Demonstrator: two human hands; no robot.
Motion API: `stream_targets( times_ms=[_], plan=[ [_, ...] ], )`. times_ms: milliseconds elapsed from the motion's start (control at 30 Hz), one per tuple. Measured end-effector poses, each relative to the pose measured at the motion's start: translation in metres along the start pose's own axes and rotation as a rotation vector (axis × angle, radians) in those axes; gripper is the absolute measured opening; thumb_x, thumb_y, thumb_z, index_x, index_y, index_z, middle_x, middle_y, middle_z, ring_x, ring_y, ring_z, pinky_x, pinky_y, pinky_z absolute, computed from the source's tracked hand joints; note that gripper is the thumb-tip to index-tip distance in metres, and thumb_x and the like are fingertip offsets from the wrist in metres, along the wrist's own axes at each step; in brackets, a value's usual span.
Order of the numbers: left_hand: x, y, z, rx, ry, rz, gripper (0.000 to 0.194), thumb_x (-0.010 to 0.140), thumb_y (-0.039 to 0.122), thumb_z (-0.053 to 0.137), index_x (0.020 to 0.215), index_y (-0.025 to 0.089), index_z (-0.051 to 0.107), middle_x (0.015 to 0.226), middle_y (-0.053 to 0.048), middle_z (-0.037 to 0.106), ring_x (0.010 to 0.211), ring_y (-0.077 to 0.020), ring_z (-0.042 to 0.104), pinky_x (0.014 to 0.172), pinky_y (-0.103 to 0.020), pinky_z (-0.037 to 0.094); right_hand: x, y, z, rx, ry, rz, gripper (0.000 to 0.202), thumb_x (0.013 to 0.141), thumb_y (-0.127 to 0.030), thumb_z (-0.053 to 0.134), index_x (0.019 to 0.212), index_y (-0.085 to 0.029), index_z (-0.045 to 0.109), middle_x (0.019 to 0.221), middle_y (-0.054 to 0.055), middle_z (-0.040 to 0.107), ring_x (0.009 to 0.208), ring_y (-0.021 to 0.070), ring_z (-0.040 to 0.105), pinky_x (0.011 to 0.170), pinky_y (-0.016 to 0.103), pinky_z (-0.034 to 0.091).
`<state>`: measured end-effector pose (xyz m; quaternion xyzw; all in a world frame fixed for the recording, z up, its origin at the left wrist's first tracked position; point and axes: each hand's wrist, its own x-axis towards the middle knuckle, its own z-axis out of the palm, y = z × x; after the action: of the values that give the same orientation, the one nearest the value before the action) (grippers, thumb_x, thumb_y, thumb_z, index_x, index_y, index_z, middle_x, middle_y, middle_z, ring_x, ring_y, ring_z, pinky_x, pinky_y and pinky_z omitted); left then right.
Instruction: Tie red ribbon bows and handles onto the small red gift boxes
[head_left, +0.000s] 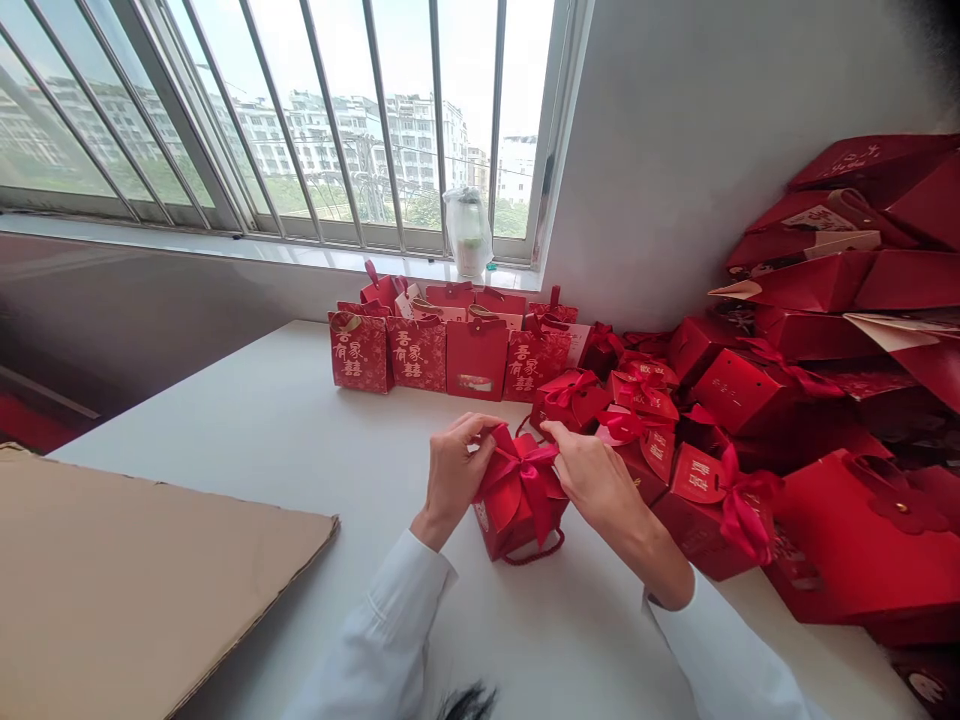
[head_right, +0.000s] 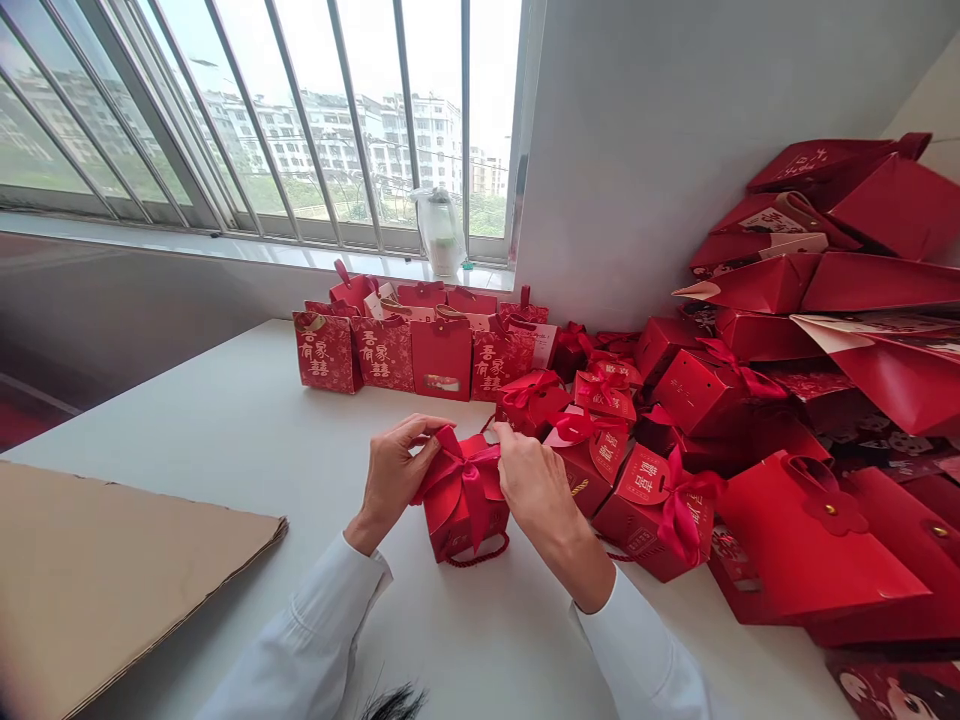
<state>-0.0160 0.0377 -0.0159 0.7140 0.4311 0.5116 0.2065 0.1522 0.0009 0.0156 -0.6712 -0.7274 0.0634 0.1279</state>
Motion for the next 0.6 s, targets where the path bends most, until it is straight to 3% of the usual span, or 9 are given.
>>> stream_targets(
  times_ms=[100,233,367,500,600],
  plan=[
    [0.0,0.002,0.0,-0.011,-0.013,0.0,0.022,0.08,0.01,0.05,0.085,0.02,0.069,0.081,0.0,0.07,0.072,-0.0119,0.063,0.067,-0.022,0.052,-0.005,0.005,-0.01,0.119,0.006,-0.165,0.051,0.083,-0.003,0.039,0.131,-0.017,0.049,0.119,0.012,0.06,0.107,0.0226,0.058,0.085,0.032,0.045],
    [0.0,0.002,0.001,-0.029,-0.031,-0.016,0.021,0.081,0.01,0.052,0.085,0.02,0.07,0.081,0.0,0.07,0.071,-0.0112,0.063,0.068,-0.022,0.051,-0.008,0.014,-0.024,0.334,-0.069,-0.406,0.042,0.085,-0.009,0.047,0.123,-0.024,0.057,0.12,0.006,0.057,0.111,0.0174,0.053,0.093,0.03,0.042],
    [0.0,0.003,0.002,-0.041,-0.022,-0.022,0.02,0.08,0.009,0.053,0.082,0.02,0.069,0.079,0.001,0.07,0.07,-0.0109,0.062,0.066,-0.021,0.051,-0.003,0.023,-0.029,0.448,-0.061,-0.438,0.024,0.088,-0.022,0.054,0.109,-0.026,0.065,0.113,0.004,0.061,0.103,0.0175,0.056,0.09,0.031,0.044],
    [0.0,0.003,0.002,-0.059,-0.024,-0.04,0.019,0.081,0.01,0.052,0.082,0.019,0.069,0.079,0.0,0.07,0.071,-0.0113,0.063,0.067,-0.022,0.052,0.001,0.02,-0.021,0.437,0.079,-0.439,0.025,0.091,-0.016,0.048,0.102,-0.024,0.068,0.105,0.005,0.063,0.103,0.0175,0.055,0.089,0.032,0.045],
    [-0.001,0.002,0.002,-0.069,-0.03,-0.045,0.018,0.08,0.011,0.052,0.081,0.019,0.069,0.079,0.0,0.07,0.07,-0.0114,0.063,0.067,-0.022,0.053,0.0,0.012,-0.012,0.408,0.097,-0.489,0.027,0.092,-0.013,0.046,0.101,-0.025,0.068,0.102,0.005,0.064,0.102,0.018,0.053,0.086,0.032,0.047]
  ],
)
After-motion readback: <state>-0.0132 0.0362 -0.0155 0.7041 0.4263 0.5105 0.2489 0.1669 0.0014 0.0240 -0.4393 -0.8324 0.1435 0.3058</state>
